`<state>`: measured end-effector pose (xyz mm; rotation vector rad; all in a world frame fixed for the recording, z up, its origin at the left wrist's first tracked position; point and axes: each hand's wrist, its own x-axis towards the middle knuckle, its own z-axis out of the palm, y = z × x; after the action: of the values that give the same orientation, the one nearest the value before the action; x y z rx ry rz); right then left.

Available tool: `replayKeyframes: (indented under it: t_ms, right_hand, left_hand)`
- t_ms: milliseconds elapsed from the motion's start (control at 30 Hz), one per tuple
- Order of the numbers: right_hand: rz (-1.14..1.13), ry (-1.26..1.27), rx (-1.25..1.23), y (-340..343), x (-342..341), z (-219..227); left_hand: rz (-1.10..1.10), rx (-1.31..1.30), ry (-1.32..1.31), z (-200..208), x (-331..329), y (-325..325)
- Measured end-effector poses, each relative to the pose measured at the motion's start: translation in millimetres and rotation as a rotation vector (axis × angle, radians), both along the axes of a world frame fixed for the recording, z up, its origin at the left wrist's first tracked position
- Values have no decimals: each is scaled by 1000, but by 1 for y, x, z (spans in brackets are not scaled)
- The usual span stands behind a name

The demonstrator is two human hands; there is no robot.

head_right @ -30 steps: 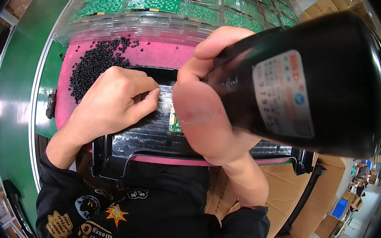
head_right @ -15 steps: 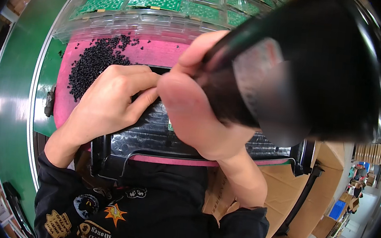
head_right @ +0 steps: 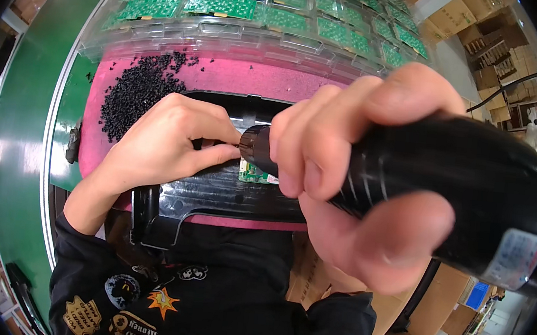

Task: Assembling a printed circuit board onto a plastic casing using an electric screwdriver.

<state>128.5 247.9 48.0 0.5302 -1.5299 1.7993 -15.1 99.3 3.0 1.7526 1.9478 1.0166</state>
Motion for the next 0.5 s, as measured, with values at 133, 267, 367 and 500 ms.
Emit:
replayKeyframes:
  t_ms: [133, 267, 367, 500]
  right_hand:
    - [-23, -14, -20, -4, 7, 7]
    - [-66, -35, -61, -9, 15, 10]
    - [-59, -39, -34, -8, 16, 10]
    - [10, -27, -16, -7, 16, 6]
  left_hand:
    - [-62, 56, -112, -2, -1, 3]
    - [-91, 84, -184, 1, 0, 4]
    - [-96, 177, -184, -4, 0, 4]
    - [-160, 189, -192, -6, -2, 5]
